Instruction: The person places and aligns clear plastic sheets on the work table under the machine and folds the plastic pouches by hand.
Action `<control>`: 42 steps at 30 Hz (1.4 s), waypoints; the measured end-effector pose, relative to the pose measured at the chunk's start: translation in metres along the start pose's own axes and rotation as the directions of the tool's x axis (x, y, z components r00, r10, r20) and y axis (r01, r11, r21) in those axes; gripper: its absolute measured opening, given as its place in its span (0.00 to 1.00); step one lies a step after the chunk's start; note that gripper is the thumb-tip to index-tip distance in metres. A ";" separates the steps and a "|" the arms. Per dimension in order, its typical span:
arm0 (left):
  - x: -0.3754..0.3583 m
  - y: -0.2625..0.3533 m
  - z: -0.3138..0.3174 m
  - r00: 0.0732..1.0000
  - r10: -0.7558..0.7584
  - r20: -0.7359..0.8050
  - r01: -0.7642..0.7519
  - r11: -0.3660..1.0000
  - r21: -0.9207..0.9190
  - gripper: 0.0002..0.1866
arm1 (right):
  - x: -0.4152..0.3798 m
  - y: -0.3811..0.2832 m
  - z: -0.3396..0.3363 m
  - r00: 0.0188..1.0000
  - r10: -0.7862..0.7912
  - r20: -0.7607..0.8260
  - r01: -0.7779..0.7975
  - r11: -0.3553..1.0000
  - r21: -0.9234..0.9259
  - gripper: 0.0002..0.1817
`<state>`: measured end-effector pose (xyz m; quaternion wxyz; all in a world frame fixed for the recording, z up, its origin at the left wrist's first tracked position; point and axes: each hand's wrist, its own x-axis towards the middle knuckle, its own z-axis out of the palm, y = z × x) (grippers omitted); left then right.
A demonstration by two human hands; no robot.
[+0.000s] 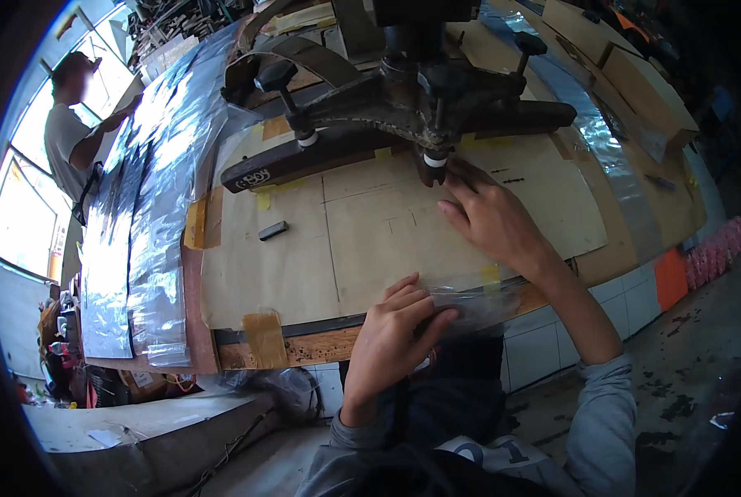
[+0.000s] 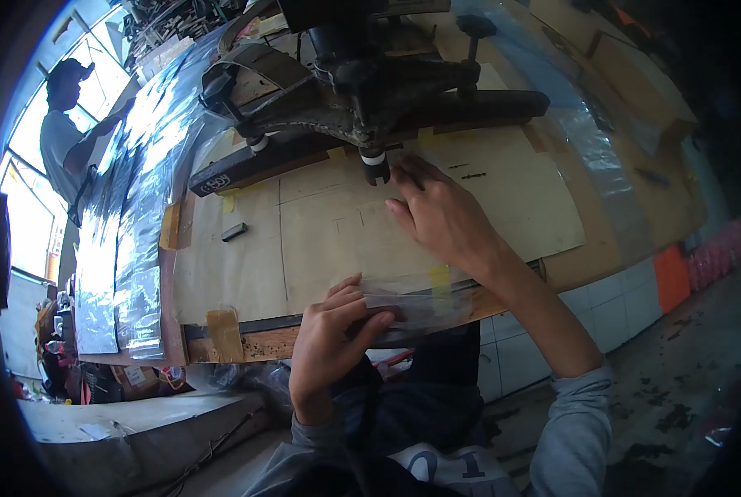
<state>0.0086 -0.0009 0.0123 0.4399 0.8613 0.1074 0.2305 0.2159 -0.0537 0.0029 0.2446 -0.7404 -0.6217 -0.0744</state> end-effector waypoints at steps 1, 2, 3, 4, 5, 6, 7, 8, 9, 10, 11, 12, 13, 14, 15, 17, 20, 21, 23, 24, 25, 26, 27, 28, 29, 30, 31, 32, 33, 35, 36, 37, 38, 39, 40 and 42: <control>0.000 0.000 0.000 1.000 0.004 0.000 -0.004 1.000 0.003 0.04 | 0.000 0.000 0.000 1.000 -0.001 -0.001 0.001 1.000 -0.002 0.23; 0.000 0.000 -0.001 1.000 0.008 0.002 -0.008 1.000 0.005 0.04 | 0.000 0.000 0.000 1.000 -0.001 -0.001 0.001 1.000 -0.003 0.23; 0.000 0.000 -0.001 1.000 0.003 0.007 -0.003 1.000 0.013 0.04 | 0.001 -0.001 0.000 1.000 -0.002 -0.005 0.002 1.000 -0.006 0.23; 0.000 -0.001 -0.001 1.000 -0.002 0.014 0.002 1.000 0.020 0.04 | 0.001 -0.001 0.001 1.000 -0.002 -0.008 0.002 1.000 -0.009 0.22; 0.000 -0.001 -0.001 1.000 -0.006 0.021 0.006 1.000 0.027 0.05 | 0.001 -0.001 0.001 1.000 0.000 -0.011 0.000 1.000 -0.013 0.22; 0.000 -0.002 -0.001 1.000 -0.005 0.018 0.004 1.000 0.021 0.05 | 0.001 -0.001 0.000 1.000 0.005 -0.008 -0.006 1.000 -0.006 0.22; 0.000 -0.002 -0.001 1.000 -0.004 0.015 0.003 1.000 0.016 0.05 | 0.001 -0.001 0.000 1.000 0.011 -0.004 -0.011 1.000 0.002 0.22; 0.000 -0.002 -0.001 1.000 -0.003 0.011 0.003 1.000 0.011 0.05 | 0.001 -0.001 0.000 1.000 0.017 -0.001 -0.017 1.000 0.009 0.22; 0.000 -0.001 -0.001 1.000 -0.004 0.012 0.004 1.000 0.011 0.05 | 0.001 -0.001 0.000 1.000 0.012 -0.004 -0.012 1.000 0.005 0.22; 0.000 -0.001 -0.001 1.000 -0.005 0.012 0.005 1.000 0.009 0.05 | 0.001 0.000 0.001 1.000 0.007 -0.006 -0.007 1.000 0.001 0.22; 0.000 -0.001 -0.001 1.000 -0.007 0.012 0.007 1.000 0.008 0.05 | 0.001 0.000 0.001 1.000 0.002 -0.009 -0.002 1.000 -0.003 0.22; 0.000 -0.001 -0.001 1.000 -0.007 0.013 0.006 1.000 0.008 0.05 | 0.001 0.000 0.000 1.000 0.008 -0.001 -0.008 1.000 0.001 0.22; 0.000 -0.001 -0.001 1.000 -0.007 0.013 0.007 1.000 0.008 0.05 | 0.001 -0.001 -0.001 1.000 0.014 0.008 -0.014 1.000 0.005 0.22; 0.000 -0.001 -0.001 1.000 -0.007 0.013 0.007 1.000 0.008 0.05 | 0.002 -0.002 -0.002 1.000 0.019 0.015 -0.019 1.000 0.009 0.22; 0.000 -0.002 -0.001 1.000 0.001 0.008 -0.002 1.000 0.008 0.07 | 0.002 -0.002 -0.002 1.000 0.015 0.014 -0.015 1.000 0.003 0.22; -0.001 -0.003 0.001 1.000 0.019 -0.001 -0.019 1.000 0.009 0.12 | 0.002 0.000 0.000 1.000 0.006 0.011 -0.006 1.000 -0.008 0.22; 0.000 -0.001 -0.001 1.000 0.015 0.007 -0.015 1.000 0.014 0.12 | 0.001 -0.001 0.002 0.998 -0.018 -0.053 0.019 1.000 0.021 0.18; 0.000 -0.001 -0.001 1.000 0.012 0.008 -0.012 1.000 0.009 0.10 | 0.001 -0.001 0.002 0.999 -0.015 -0.048 0.016 1.000 0.025 0.18; 0.000 -0.002 -0.001 1.000 0.006 0.009 -0.006 1.000 0.000 0.06 | 0.001 0.000 0.003 0.999 -0.009 -0.039 0.010 0.999 0.034 0.18; -0.001 -0.002 -0.001 1.000 0.008 0.007 -0.008 1.000 -0.001 0.06 | 0.001 0.000 0.002 0.999 -0.009 -0.039 0.011 0.999 0.039 0.18; -0.001 -0.003 0.000 1.000 0.010 0.005 -0.010 1.000 -0.001 0.06 | 0.002 -0.001 0.001 0.999 -0.010 -0.038 0.012 0.999 0.044 0.17; -0.001 -0.003 0.000 1.000 0.011 0.002 -0.011 1.000 -0.001 0.06 | 0.002 -0.001 0.001 0.999 -0.011 -0.038 0.013 0.999 0.049 0.17; -0.001 -0.003 0.000 1.000 0.012 0.003 -0.012 1.000 -0.001 0.06 | 0.002 -0.001 0.001 0.999 -0.008 -0.038 0.010 0.999 0.051 0.17; -0.001 -0.002 0.000 1.000 0.012 0.004 -0.012 1.000 0.000 0.06 | 0.001 -0.001 0.001 0.999 -0.005 -0.038 0.007 0.999 0.053 0.17; -0.001 -0.002 -0.001 1.000 0.012 0.005 -0.012 1.000 0.000 0.06 | 0.001 -0.001 0.001 0.999 -0.002 -0.038 0.004 0.998 0.055 0.17; -0.001 -0.002 -0.001 1.000 0.013 0.008 -0.013 1.000 0.005 0.06 | 0.001 -0.001 0.001 0.999 0.001 -0.033 0.001 0.999 0.054 0.17; -0.001 -0.003 -0.001 1.000 0.013 0.010 -0.013 1.000 0.011 0.05 | 0.001 -0.001 0.001 1.000 0.004 -0.028 -0.003 0.999 0.054 0.18; -0.001 -0.003 -0.001 1.000 0.014 0.013 -0.014 1.000 0.017 0.05 | 0.001 0.000 0.001 1.000 0.007 -0.023 -0.006 0.999 0.053 0.18; -0.001 -0.003 0.000 1.000 0.013 0.010 -0.013 1.000 0.013 0.05 | 0.001 -0.001 0.001 1.000 0.004 -0.028 -0.003 0.999 0.052 0.18; -0.001 -0.003 0.001 1.000 0.012 0.003 -0.012 1.000 0.006 0.05 | 0.001 -0.002 0.000 0.999 0.000 -0.037 0.002 0.999 0.050 0.18; -0.001 -0.003 0.001 1.000 0.020 0.000 -0.020 1.000 0.008 0.07 | 0.001 -0.001 0.000 0.999 -0.001 -0.038 0.003 0.999 0.048 0.18; 0.000 -0.002 0.001 1.000 0.028 -0.004 -0.028 1.000 0.010 0.09 | 0.001 -0.001 0.001 0.999 -0.002 -0.038 0.004 0.999 0.046 0.18; 0.000 -0.001 0.001 0.999 0.036 -0.008 -0.036 0.999 0.011 0.11 | 0.001 0.000 0.002 0.999 -0.004 -0.039 0.005 0.999 0.044 0.18; 0.000 -0.002 0.001 0.999 0.040 -0.006 -0.039 0.999 0.018 0.11 | 0.001 0.000 0.002 1.000 -0.006 -0.027 0.006 1.000 0.019 0.20; 0.000 -0.002 0.001 0.999 0.043 -0.005 -0.043 0.999 0.025 0.11 | 0.001 0.001 0.002 1.000 -0.007 -0.014 0.007 1.000 -0.005 0.22; -0.001 -0.003 0.001 0.999 0.049 0.007 -0.049 0.998 0.045 0.11 | 0.000 0.002 0.001 1.000 -0.009 0.005 0.009 1.000 -0.019 0.23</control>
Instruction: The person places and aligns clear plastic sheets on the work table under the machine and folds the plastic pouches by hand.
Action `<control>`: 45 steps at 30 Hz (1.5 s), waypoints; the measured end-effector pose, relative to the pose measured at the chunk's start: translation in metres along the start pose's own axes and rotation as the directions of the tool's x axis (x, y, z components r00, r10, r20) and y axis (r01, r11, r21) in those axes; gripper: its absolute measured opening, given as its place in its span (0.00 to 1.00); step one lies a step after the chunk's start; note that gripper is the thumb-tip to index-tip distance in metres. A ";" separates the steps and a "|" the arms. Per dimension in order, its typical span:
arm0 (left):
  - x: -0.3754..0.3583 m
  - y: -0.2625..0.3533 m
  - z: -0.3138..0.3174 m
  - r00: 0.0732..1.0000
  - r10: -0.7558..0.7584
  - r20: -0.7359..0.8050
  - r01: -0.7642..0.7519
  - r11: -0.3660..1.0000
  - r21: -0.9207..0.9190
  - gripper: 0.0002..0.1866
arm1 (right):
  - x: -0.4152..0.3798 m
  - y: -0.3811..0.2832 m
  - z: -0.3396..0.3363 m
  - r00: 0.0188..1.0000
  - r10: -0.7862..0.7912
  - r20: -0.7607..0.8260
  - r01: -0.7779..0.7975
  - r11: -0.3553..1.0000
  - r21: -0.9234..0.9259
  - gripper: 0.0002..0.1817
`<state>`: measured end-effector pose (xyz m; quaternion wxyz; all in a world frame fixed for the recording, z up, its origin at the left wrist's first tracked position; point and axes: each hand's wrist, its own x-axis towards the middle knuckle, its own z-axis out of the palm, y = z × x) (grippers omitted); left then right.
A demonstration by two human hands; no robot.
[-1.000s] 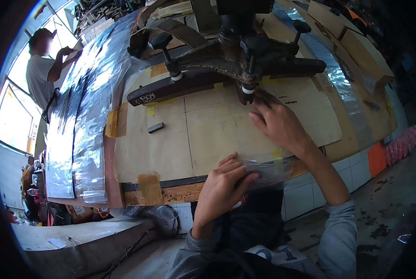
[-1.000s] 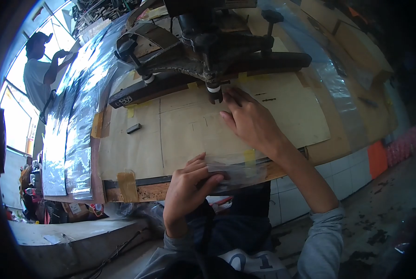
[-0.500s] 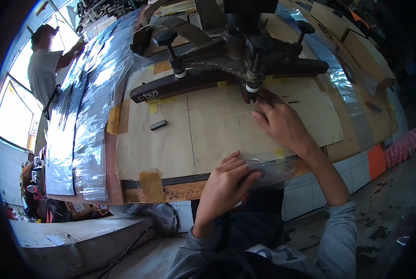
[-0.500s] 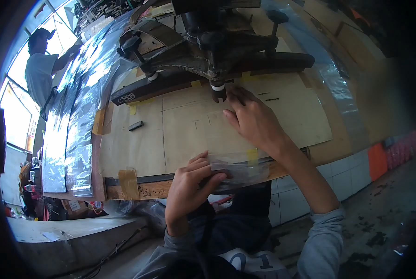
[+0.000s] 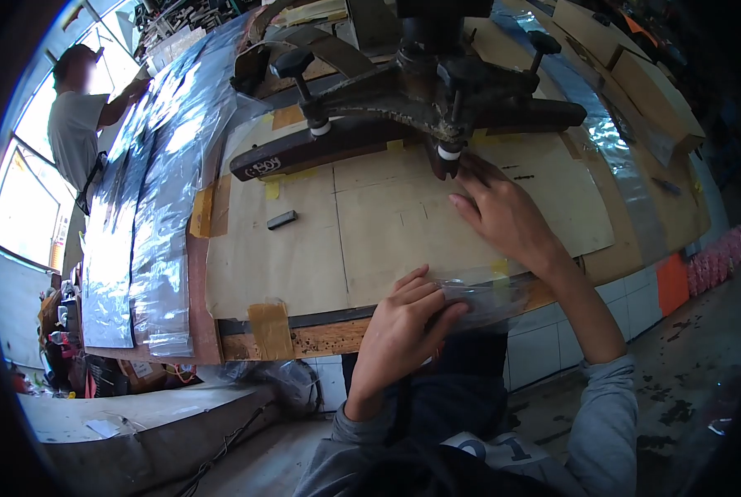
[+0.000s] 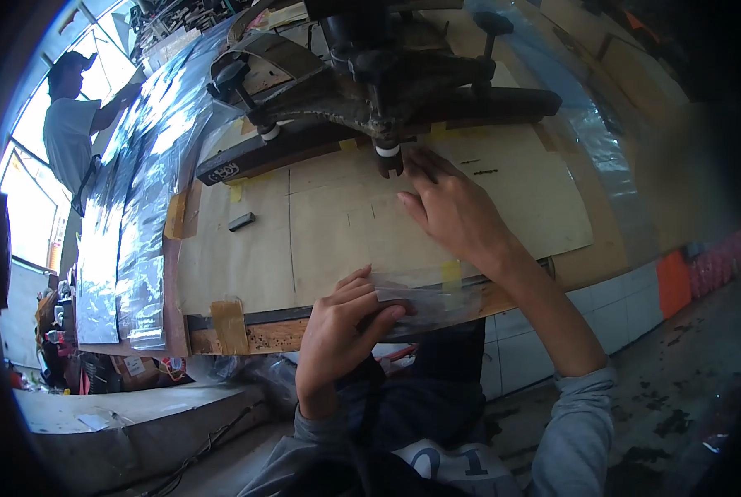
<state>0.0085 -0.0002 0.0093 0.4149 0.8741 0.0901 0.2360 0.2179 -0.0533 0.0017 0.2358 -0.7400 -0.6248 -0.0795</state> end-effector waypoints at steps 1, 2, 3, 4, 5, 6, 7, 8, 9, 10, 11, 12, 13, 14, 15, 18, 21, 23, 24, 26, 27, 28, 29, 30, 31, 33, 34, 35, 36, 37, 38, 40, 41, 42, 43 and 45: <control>0.000 0.000 -0.001 1.000 -0.002 0.012 0.001 1.000 0.012 0.11 | 0.000 0.000 -0.001 1.000 0.001 0.011 -0.002 1.000 0.014 0.23; -0.001 0.001 -0.001 1.000 0.000 0.021 0.000 1.000 0.024 0.11 | -0.001 0.000 -0.001 1.000 0.000 0.019 0.000 1.000 0.024 0.23; -0.002 0.001 0.000 1.000 -0.002 0.011 0.002 1.000 0.026 0.09 | 0.000 -0.001 -0.001 1.000 0.006 0.024 -0.007 1.000 0.024 0.23; -0.002 0.000 0.001 1.000 0.000 -0.001 0.000 1.000 0.028 0.07 | -0.001 -0.002 -0.003 1.000 0.012 0.026 -0.012 1.000 0.020 0.23; -0.002 0.000 0.002 1.000 0.001 -0.012 -0.001 1.000 0.029 0.06 | 0.000 -0.002 -0.003 0.999 0.019 0.030 -0.020 1.000 0.017 0.23; -0.002 0.000 0.002 1.000 0.001 -0.011 -0.001 1.000 0.029 0.06 | -0.001 -0.002 -0.003 0.999 0.020 0.036 -0.021 1.000 0.023 0.23; -0.002 0.001 0.003 1.000 0.003 -0.010 -0.003 1.000 0.030 0.06 | -0.002 0.000 -0.003 0.999 0.020 0.042 -0.021 0.999 0.029 0.23; -0.002 0.000 0.003 1.000 0.007 -0.010 -0.006 1.000 0.031 0.06 | -0.001 0.001 -0.003 0.999 0.019 0.045 -0.021 0.999 0.034 0.23; -0.002 0.000 0.003 1.000 0.008 -0.005 -0.007 0.999 0.031 0.06 | -0.001 0.001 -0.004 0.999 0.017 0.047 -0.018 0.999 0.034 0.23; -0.002 0.000 0.003 1.000 0.007 0.000 -0.007 0.999 0.031 0.06 | -0.002 0.001 -0.005 0.999 0.015 0.050 -0.016 0.999 0.036 0.23; -0.002 0.000 0.003 1.000 0.008 0.004 -0.008 0.999 0.032 0.06 | -0.002 0.001 -0.006 0.999 0.011 0.051 -0.013 0.999 0.037 0.24; -0.002 -0.001 0.003 1.000 0.012 0.003 -0.012 0.999 0.034 0.06 | -0.002 0.001 -0.007 0.999 0.011 0.053 -0.014 0.999 0.041 0.24; -0.003 -0.001 0.004 1.000 0.015 0.003 -0.016 0.999 0.036 0.06 | -0.002 0.001 -0.008 0.998 0.012 0.056 -0.014 0.999 0.046 0.24; -0.003 -0.002 0.004 1.000 0.020 0.002 -0.020 0.999 0.038 0.06 | -0.003 0.001 -0.008 0.998 0.012 0.058 -0.015 0.999 0.050 0.24; -0.003 -0.002 0.004 1.000 0.015 0.010 -0.016 0.999 0.043 0.05 | -0.003 0.001 -0.008 0.998 0.014 0.061 -0.018 0.998 0.052 0.24; -0.003 -0.001 0.003 1.000 0.008 0.026 -0.009 0.999 0.052 0.05 | -0.003 0.002 -0.008 0.998 0.017 0.061 -0.020 0.998 0.055 0.23; -0.003 0.000 0.003 1.000 0.006 0.022 -0.007 0.999 0.050 0.05 | -0.004 0.003 -0.006 0.998 0.013 0.054 -0.016 0.998 0.053 0.24; -0.003 0.000 0.003 1.000 0.002 0.020 -0.003 0.999 0.040 0.05 | -0.003 0.001 -0.008 0.998 0.017 0.059 -0.020 0.998 0.051 0.24; -0.003 0.000 0.003 1.000 0.004 0.016 -0.005 0.999 0.041 0.05 | -0.003 0.001 -0.007 0.998 0.015 0.057 -0.018 0.998 0.054 0.24; -0.002 0.001 0.004 1.000 0.011 0.008 -0.011 0.999 0.042 0.06 | -0.003 0.002 -0.006 0.999 0.012 0.053 -0.015 0.998 0.057 0.24; -0.002 0.001 0.003 1.000 0.017 0.016 -0.017 0.999 0.052 0.07 | -0.003 0.002 -0.005 0.999 0.011 0.051 -0.014 0.999 0.053 0.24; -0.002 0.001 0.003 0.999 0.022 0.024 -0.023 0.998 0.061 0.09 | -0.003 0.003 -0.005 0.999 0.011 0.048 -0.013 0.999 0.048 0.24; -0.002 0.002 0.002 0.999 0.027 0.032 -0.030 0.997 0.071 0.10 | -0.003 0.003 -0.005 0.999 0.010 0.045 -0.012 0.999 0.043 0.24; -0.002 0.001 0.003 0.999 0.026 0.033 -0.028 0.997 0.072 0.10 | -0.003 0.003 -0.005 0.999 0.005 0.040 -0.007 0.999 0.039 0.24; -0.002 0.001 0.003 0.999 0.024 0.034 -0.026 0.997 0.073 0.10 | -0.003 0.003 -0.005 0.999 -0.001 0.034 0.000 0.999 0.036 0.24; -0.002 0.001 0.003 0.999 0.023 0.032 -0.025 0.996 0.080 0.10 | -0.003 0.004 -0.005 1.000 -0.011 0.027 0.011 0.999 0.034 0.24; -0.001 0.002 0.002 0.999 0.025 0.030 -0.027 0.996 0.083 0.11 | -0.002 0.005 -0.005 1.000 -0.015 0.027 0.014 0.999 0.035 0.24; -0.001 0.003 0.002 0.999 0.025 0.029 -0.027 0.996 0.085 0.11 | -0.003 0.005 -0.004 0.999 -0.017 0.029 0.016 0.999 0.037 0.24; -0.002 0.003 0.003 0.999 0.023 0.033 -0.026 0.995 0.093 0.11 | -0.004 0.005 -0.004 0.999 -0.019 0.037 0.017 0.999 0.038 0.24; -0.002 0.002 0.004 0.999 0.026 0.034 -0.029 0.994 0.102 0.11 | -0.004 0.006 -0.005 0.999 -0.022 0.042 0.021 0.999 0.036 0.24; -0.001 0.001 0.004 0.999 0.030 0.034 -0.034 0.993 0.112 0.11 | -0.002 0.006 -0.005 0.999 -0.027 0.046 0.025 0.999 0.033 0.24; -0.001 0.000 0.006 0.999 0.029 0.024 -0.032 0.993 0.118 0.07 | -0.001 0.007 -0.006 0.999 -0.033 0.040 0.031 0.999 0.038 0.24; -0.001 0.000 0.007 0.999 0.028 0.020 -0.030 0.992 0.120 0.06 | -0.001 0.006 -0.006 0.999 -0.035 0.038 0.033 0.999 0.042 0.24; -0.001 0.000 0.006 0.999 0.029 0.021 -0.032 0.992 0.121 0.06 | -0.001 0.007 -0.006 0.999 -0.030 0.042 0.028 0.999 0.041 0.24; -0.001 0.000 0.006 0.999 0.030 0.024 -0.032 0.992 0.121 0.06 | -0.001 0.007 -0.006 0.999 -0.025 0.046 0.023 0.999 0.041 0.24; -0.001 0.000 0.006 0.999 0.028 0.025 -0.030 0.992 0.123 0.06 | -0.001 0.007 -0.005 0.999 -0.021 0.049 0.019 0.999 0.039 0.24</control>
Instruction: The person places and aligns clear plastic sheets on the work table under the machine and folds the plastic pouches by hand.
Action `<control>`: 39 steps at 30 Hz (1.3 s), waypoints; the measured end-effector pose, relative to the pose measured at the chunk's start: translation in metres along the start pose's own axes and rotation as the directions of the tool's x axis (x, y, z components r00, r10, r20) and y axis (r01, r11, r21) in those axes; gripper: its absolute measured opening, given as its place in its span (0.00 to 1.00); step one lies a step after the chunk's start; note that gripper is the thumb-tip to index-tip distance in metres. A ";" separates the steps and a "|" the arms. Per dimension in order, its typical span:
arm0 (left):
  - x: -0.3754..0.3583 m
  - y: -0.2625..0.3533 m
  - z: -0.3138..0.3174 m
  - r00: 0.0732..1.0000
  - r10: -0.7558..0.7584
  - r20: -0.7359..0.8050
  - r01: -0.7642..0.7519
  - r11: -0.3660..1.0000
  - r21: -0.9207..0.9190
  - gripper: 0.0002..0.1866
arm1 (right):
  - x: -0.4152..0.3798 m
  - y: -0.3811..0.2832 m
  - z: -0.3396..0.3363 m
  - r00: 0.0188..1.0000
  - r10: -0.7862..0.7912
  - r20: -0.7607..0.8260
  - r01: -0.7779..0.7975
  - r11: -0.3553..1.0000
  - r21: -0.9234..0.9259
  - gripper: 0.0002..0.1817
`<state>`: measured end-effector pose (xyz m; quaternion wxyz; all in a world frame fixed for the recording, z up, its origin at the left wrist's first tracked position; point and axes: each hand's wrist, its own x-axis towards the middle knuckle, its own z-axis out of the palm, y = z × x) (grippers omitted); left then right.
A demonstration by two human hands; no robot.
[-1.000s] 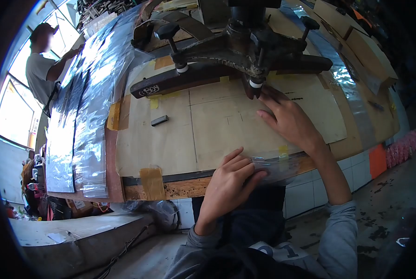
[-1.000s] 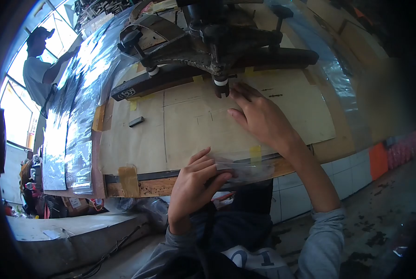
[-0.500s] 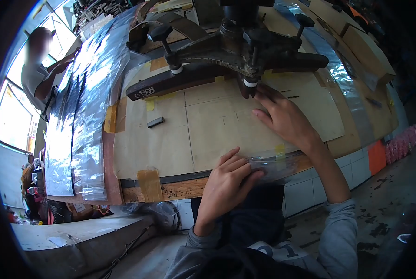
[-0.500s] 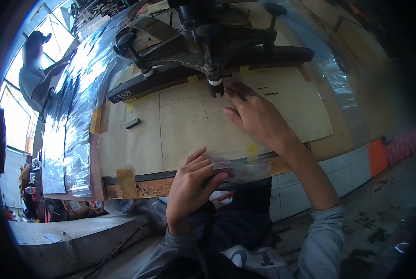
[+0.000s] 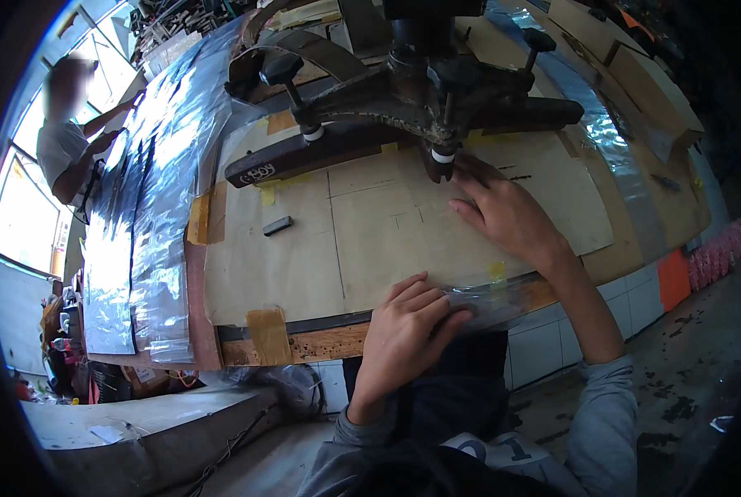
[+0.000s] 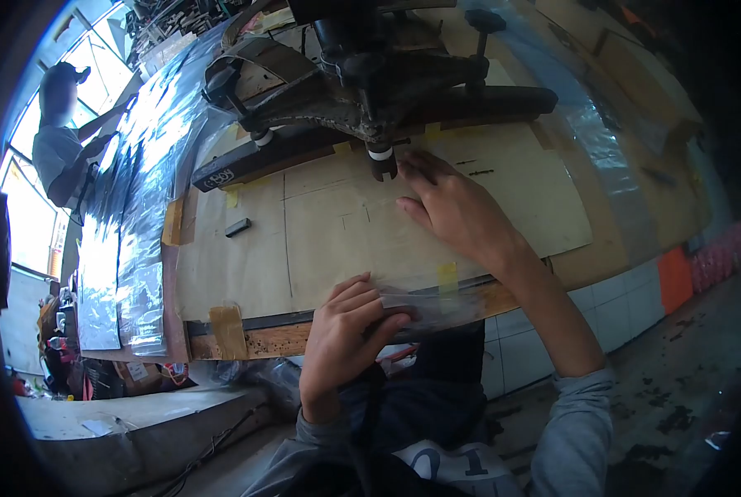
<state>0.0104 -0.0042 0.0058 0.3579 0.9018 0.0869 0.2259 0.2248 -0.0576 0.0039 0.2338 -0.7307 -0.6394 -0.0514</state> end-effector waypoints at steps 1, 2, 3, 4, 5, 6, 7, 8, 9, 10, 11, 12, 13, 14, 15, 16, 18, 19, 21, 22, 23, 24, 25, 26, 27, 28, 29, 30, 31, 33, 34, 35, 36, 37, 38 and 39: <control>0.000 0.000 0.000 1.000 -0.001 -0.001 0.001 1.000 0.000 0.06 | 0.000 0.000 0.000 1.000 -0.001 -0.003 0.001 1.000 -0.004 0.24; 0.000 0.000 0.000 1.000 -0.001 -0.003 0.001 1.000 0.000 0.06 | 0.000 0.000 0.001 1.000 -0.002 -0.006 0.002 1.000 -0.008 0.24; 0.000 0.000 0.001 1.000 -0.002 -0.002 0.002 1.000 0.001 0.06 | -0.001 0.001 0.001 1.000 -0.002 -0.005 0.002 1.000 0.000 0.24; 0.000 0.000 0.000 1.000 -0.003 -0.001 0.003 1.000 0.003 0.06 | -0.001 0.001 0.001 1.000 -0.003 -0.005 0.003 1.000 0.009 0.24; 0.000 0.000 0.000 1.000 -0.004 0.000 0.004 1.000 0.004 0.06 | -0.001 0.001 0.001 1.000 -0.003 -0.005 0.004 1.000 0.017 0.23; 0.000 0.000 0.001 1.000 -0.001 -0.003 0.001 1.000 0.004 0.06 | -0.001 0.001 0.001 1.000 -0.005 -0.005 0.005 1.000 0.005 0.24; 0.000 0.000 0.001 1.000 0.000 -0.005 0.000 1.000 0.004 0.06 | 0.000 0.000 0.000 1.000 -0.007 -0.005 0.007 1.000 -0.006 0.24; 0.000 0.000 0.001 1.000 0.003 -0.008 -0.003 1.000 0.004 0.06 | 0.000 -0.001 0.000 1.000 -0.009 -0.006 0.009 1.000 -0.017 0.24; 0.000 0.000 0.001 1.000 0.005 -0.009 -0.005 1.000 0.006 0.06 | 0.000 -0.001 0.000 1.000 -0.010 -0.004 0.010 1.000 -0.022 0.24; 0.000 0.000 0.000 1.000 0.007 -0.010 -0.007 1.000 0.008 0.06 | 0.000 -0.001 0.000 1.000 -0.011 -0.002 0.011 1.000 -0.028 0.24; 0.000 0.000 0.000 1.000 0.009 -0.011 -0.009 1.000 0.010 0.07 | 0.000 -0.001 0.001 1.000 -0.011 0.000 0.011 0.999 -0.032 0.24; 0.000 0.001 0.000 1.000 0.006 -0.008 -0.006 1.000 0.009 0.07 | 0.000 -0.001 0.001 1.000 -0.008 -0.004 0.008 1.000 -0.016 0.24; 0.001 0.001 0.000 1.000 0.003 -0.006 -0.003 1.000 0.007 0.07 | 0.000 0.000 0.001 1.000 -0.006 -0.008 0.006 1.000 -0.001 0.24; 0.001 0.001 0.000 1.000 0.000 -0.003 0.000 1.000 0.006 0.07 | 0.000 0.000 0.002 1.000 -0.003 -0.011 0.003 1.000 0.015 0.23; 0.000 0.001 0.000 1.000 0.000 -0.004 0.000 1.000 0.007 0.07 | 0.000 0.000 0.002 1.000 -0.002 -0.007 0.002 1.000 0.016 0.23; 0.000 0.001 0.000 1.000 0.000 -0.005 0.000 1.000 0.008 0.07 | 0.000 0.000 0.002 1.000 0.000 -0.003 0.000 1.000 0.016 0.23; 0.000 0.001 0.000 1.000 0.001 -0.007 0.000 1.000 0.009 0.07 | 0.000 0.001 0.002 1.000 -0.001 0.000 0.001 1.000 0.010 0.23; 0.001 0.001 0.000 1.000 0.001 -0.009 -0.001 1.000 0.008 0.07 | 0.000 0.001 0.002 1.000 -0.005 -0.001 0.005 1.000 0.003 0.23; 0.001 0.001 0.000 1.000 0.005 -0.018 -0.005 1.000 0.007 0.07 | 0.000 0.001 0.002 1.000 -0.007 0.000 0.007 1.000 0.004 0.23; 0.000 0.001 0.001 1.000 0.009 -0.026 -0.009 1.000 0.006 0.07 | 0.000 0.001 0.002 1.000 -0.006 0.003 0.006 1.000 0.010 0.23; 0.000 0.000 0.002 0.999 0.015 -0.034 -0.014 1.000 0.006 0.06 | 0.001 0.000 0.001 1.000 -0.005 0.004 0.005 1.000 0.017 0.23; 0.000 0.000 0.002 0.999 0.014 -0.032 -0.014 1.000 0.005 0.06 | 0.001 0.000 0.001 1.000 -0.008 0.002 0.008 1.000 -0.001 0.24; 0.000 0.000 0.002 0.999 0.014 -0.030 -0.014 1.000 0.004 0.06 | 0.001 0.000 0.001 1.000 -0.010 0.000 0.010 1.000 -0.020 0.24; 0.000 0.000 0.001 1.000 0.015 -0.027 -0.015 1.000 0.002 0.06 | 0.000 0.000 0.002 1.000 -0.012 -0.003 0.012 0.999 -0.038 0.25; 0.000 0.000 0.001 1.000 0.005 -0.011 -0.005 1.000 0.010 0.06 | 0.000 0.000 0.002 1.000 -0.015 -0.004 0.015 0.999 -0.038 0.25; 0.000 0.001 -0.001 1.000 -0.004 0.005 0.003 1.000 0.018 0.06 | 0.000 0.000 0.002 1.000 -0.017 -0.006 0.017 0.999 -0.037 0.25; 0.000 0.002 -0.002 1.000 -0.012 0.020 0.011 1.000 0.027 0.06 | 0.000 0.000 0.003 1.000 -0.020 -0.009 0.020 0.999 -0.037 0.25; 0.000 0.002 -0.002 1.000 -0.010 0.022 0.010 1.000 0.019 0.06 | 0.000 0.000 0.003 1.000 -0.010 -0.009 0.010 1.000 -0.027 0.25; 0.000 0.002 -0.002 1.000 -0.008 0.020 0.007 1.000 0.015 0.05 | -0.001 -0.001 0.003 1.000 -0.005 -0.011 0.005 1.000 -0.019 0.25; -0.001 0.002 -0.003 1.000 0.000 0.008 0.000 1.000 0.007 0.05 | -0.001 -0.003 0.002 1.000 -0.003 -0.009 0.003 1.000 -0.017 0.25; -0.002 0.002 -0.003 1.000 0.007 -0.002 -0.007 1.000 0.003 0.05 | -0.002 -0.003 0.002 1.000 -0.006 -0.006 0.006 1.000 -0.025 0.25; -0.001 0.001 -0.002 1.000 0.016 -0.021 -0.016 1.000 -0.001 0.05 | -0.001 -0.002 0.001 1.000 -0.016 -0.002 0.016 0.999 -0.039 0.25; -0.002 0.000 -0.001 1.000 0.022 -0.017 -0.022 1.000 0.018 0.07 | 0.000 -0.002 0.000 1.000 -0.017 0.001 0.017 0.999 -0.035 0.25; -0.002 -0.001 -0.001 0.999 0.035 -0.028 -0.034 0.999 0.025 0.07 | -0.001 -0.003 0.000 1.000 -0.019 0.005 0.019 0.999 -0.029 0.24; -0.002 -0.001 -0.001 0.998 0.046 -0.038 -0.045 0.999 0.031 0.08 | 0.000 -0.002 -0.001 1.000 -0.018 0.012 0.019 1.000 -0.024 0.24; -0.002 0.000 -0.002 0.997 0.056 -0.043 -0.054 0.998 0.035 0.09 | 0.001 -0.003 -0.002 1.000 -0.021 0.008 0.022 0.999 -0.028 0.24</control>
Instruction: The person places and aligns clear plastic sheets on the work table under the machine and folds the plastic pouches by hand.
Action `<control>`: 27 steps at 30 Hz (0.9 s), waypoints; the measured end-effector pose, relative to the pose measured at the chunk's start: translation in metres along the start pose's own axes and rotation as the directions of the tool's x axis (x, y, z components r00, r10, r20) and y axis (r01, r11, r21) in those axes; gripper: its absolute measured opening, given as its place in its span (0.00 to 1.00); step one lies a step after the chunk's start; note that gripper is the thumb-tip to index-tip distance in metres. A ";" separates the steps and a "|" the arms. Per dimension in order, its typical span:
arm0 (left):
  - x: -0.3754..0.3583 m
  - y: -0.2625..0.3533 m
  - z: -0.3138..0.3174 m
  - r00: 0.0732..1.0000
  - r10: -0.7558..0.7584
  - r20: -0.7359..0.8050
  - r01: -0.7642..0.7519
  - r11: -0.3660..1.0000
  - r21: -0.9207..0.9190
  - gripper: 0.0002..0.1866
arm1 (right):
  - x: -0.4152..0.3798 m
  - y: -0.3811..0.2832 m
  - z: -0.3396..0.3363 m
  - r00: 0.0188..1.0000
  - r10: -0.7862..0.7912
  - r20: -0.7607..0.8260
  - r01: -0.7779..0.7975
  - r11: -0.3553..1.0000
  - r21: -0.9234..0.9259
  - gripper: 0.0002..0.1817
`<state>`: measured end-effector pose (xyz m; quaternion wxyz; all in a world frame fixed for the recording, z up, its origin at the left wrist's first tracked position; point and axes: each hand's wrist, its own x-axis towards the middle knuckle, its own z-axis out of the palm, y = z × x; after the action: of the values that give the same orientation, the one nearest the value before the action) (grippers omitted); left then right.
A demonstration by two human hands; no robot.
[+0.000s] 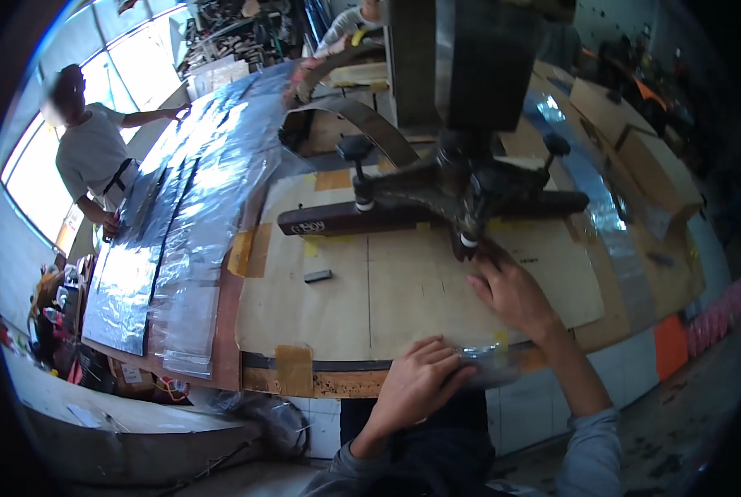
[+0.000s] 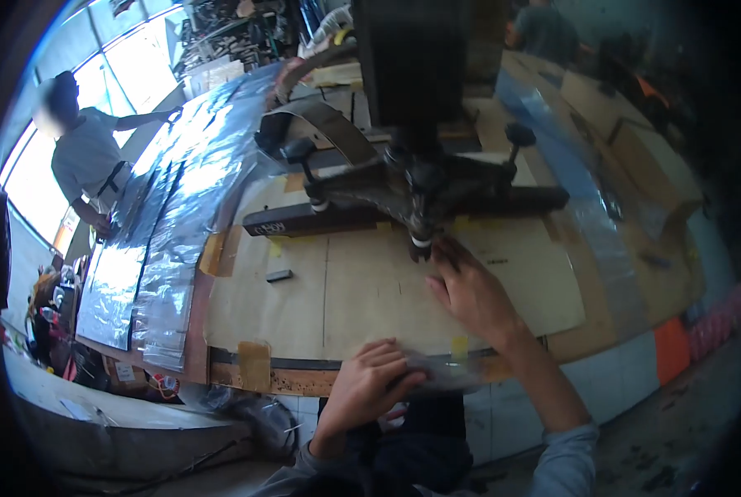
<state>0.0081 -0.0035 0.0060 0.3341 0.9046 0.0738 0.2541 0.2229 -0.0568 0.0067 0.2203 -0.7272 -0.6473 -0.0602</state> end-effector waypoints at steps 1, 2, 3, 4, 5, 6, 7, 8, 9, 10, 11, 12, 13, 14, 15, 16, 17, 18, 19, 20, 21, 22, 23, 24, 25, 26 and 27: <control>-0.001 0.001 -0.001 1.000 0.009 -0.011 -0.009 1.000 -0.001 0.11 | -0.001 -0.002 0.000 1.000 0.005 -0.001 -0.005 1.000 0.001 0.23; 0.000 0.001 0.000 0.999 0.017 -0.028 -0.017 1.000 0.001 0.12 | -0.001 -0.002 -0.001 1.000 0.016 0.002 -0.016 1.000 0.003 0.23; 0.000 0.001 0.001 0.999 0.022 -0.040 -0.022 1.000 0.000 0.12 | -0.002 -0.002 0.000 1.000 0.012 -0.019 -0.012 1.000 -0.008 0.22; -0.001 0.000 0.001 0.998 0.028 -0.048 -0.028 1.000 0.001 0.12 | -0.002 -0.003 0.001 0.999 0.010 -0.043 -0.011 1.000 -0.015 0.21; -0.002 0.001 0.001 0.999 0.023 -0.039 -0.023 1.000 0.006 0.12 | -0.002 -0.004 0.002 0.998 0.010 -0.065 -0.012 1.000 -0.022 0.20; -0.002 0.001 0.001 0.999 0.018 -0.027 -0.018 1.000 0.010 0.12 | -0.003 -0.003 -0.001 0.998 0.011 -0.059 -0.012 1.000 -0.027 0.19; -0.002 0.001 0.000 1.000 0.015 -0.013 -0.015 1.000 0.017 0.12 | -0.004 -0.002 -0.007 0.998 0.013 -0.057 -0.015 0.999 -0.032 0.17; -0.003 0.001 -0.001 1.000 0.019 -0.016 -0.018 1.000 0.018 0.12 | -0.005 -0.002 -0.013 0.998 0.018 -0.059 -0.020 0.999 -0.037 0.16; -0.004 0.001 -0.002 1.000 0.022 -0.018 -0.022 1.000 0.017 0.12 | -0.009 -0.007 -0.023 0.988 0.048 -0.144 -0.049 0.999 -0.005 0.15; -0.004 0.001 -0.001 0.999 0.028 -0.023 -0.028 1.000 0.014 0.12 | -0.016 -0.012 -0.034 0.971 0.078 -0.226 -0.074 0.997 0.025 0.13; -0.005 0.000 -0.002 0.999 0.031 -0.019 -0.030 0.999 0.015 0.12 | -0.023 -0.017 -0.039 0.946 0.110 -0.305 -0.097 0.994 0.057 0.12; -0.005 -0.001 -0.002 0.999 0.033 -0.016 -0.033 0.999 0.014 0.12 | -0.034 -0.021 -0.036 0.921 0.197 -0.337 -0.157 0.977 0.142 0.12; -0.005 -0.001 -0.001 0.999 0.034 -0.014 -0.034 0.999 0.011 0.12 | -0.047 -0.028 -0.031 0.889 0.284 -0.360 -0.212 0.951 0.227 0.12; -0.005 -0.002 0.001 0.999 0.036 -0.017 -0.036 0.999 0.003 0.12 | -0.059 -0.034 -0.025 0.850 0.371 -0.373 -0.261 0.913 0.314 0.12; -0.005 -0.003 0.002 0.999 0.034 -0.017 -0.034 0.999 -0.002 0.12 | -0.064 -0.041 -0.018 0.847 0.428 -0.316 -0.329 0.888 0.320 0.12; -0.006 -0.003 0.002 0.999 0.029 -0.013 -0.029 1.000 -0.004 0.12 | -0.064 -0.039 -0.016 0.862 0.394 -0.320 -0.310 0.907 0.284 0.12; -0.006 -0.003 0.000 1.000 0.022 0.003 -0.022 1.000 0.019 0.11 | -0.064 -0.038 -0.014 0.875 0.366 -0.318 -0.294 0.922 0.252 0.12; -0.006 0.000 -0.002 1.000 0.011 0.021 -0.012 0.999 0.039 0.11 | -0.066 -0.039 -0.013 0.888 0.339 -0.309 -0.280 0.934 0.222 0.13; -0.006 0.001 -0.003 0.999 0.003 0.034 -0.005 0.998 0.059 0.11 | -0.062 -0.040 -0.013 0.877 0.391 -0.278 -0.314 0.906 0.284 0.13; -0.006 0.000 -0.002 0.999 0.004 0.036 -0.006 0.999 0.053 0.11 | -0.059 -0.038 -0.015 0.897 0.355 -0.263 -0.294 0.924 0.244 0.14; -0.006 -0.001 -0.001 0.999 0.004 0.038 -0.006 0.999 0.045 0.11 | -0.057 -0.037 -0.016 0.915 0.320 -0.245 -0.273 0.940 0.205 0.14; -0.007 -0.002 -0.001 0.999 0.004 0.038 -0.005 0.999 0.038 0.11 | -0.057 -0.036 -0.016 0.932 0.283 -0.225 -0.249 0.954 0.165 0.14; -0.007 -0.002 -0.001 0.998 -0.002 0.062 0.000 0.999 0.037 0.12 | -0.057 -0.035 -0.016 0.935 0.275 -0.224 -0.244 0.957 0.154 0.15; -0.007 -0.003 -0.002 0.996 -0.008 0.086 0.005 0.999 0.036 0.12 | -0.058 -0.034 -0.015 0.938 0.266 -0.223 -0.239 0.961 0.141 0.15; -0.007 -0.003 -0.002 0.994 -0.014 0.111 0.011 0.999 0.034 0.13 | -0.059 -0.034 -0.015 0.940 0.259 -0.220 -0.235 0.963 0.129 0.15; -0.007 -0.003 -0.002 0.995 -0.014 0.094 0.010 0.999 0.036 0.13 | -0.059 -0.034 -0.014 0.941 0.258 -0.220 -0.233 0.963 0.132 0.15; -0.007 -0.002 -0.002 0.997 -0.013 0.078 0.010 0.999 0.037 0.12 | -0.059 -0.034 -0.014 0.941 0.258 -0.218 -0.234 0.963 0.133 0.15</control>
<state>0.0017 -0.0027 0.0028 0.3215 0.9195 0.0706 0.2149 0.1836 -0.1142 0.0055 0.3388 -0.7776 -0.5232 -0.0830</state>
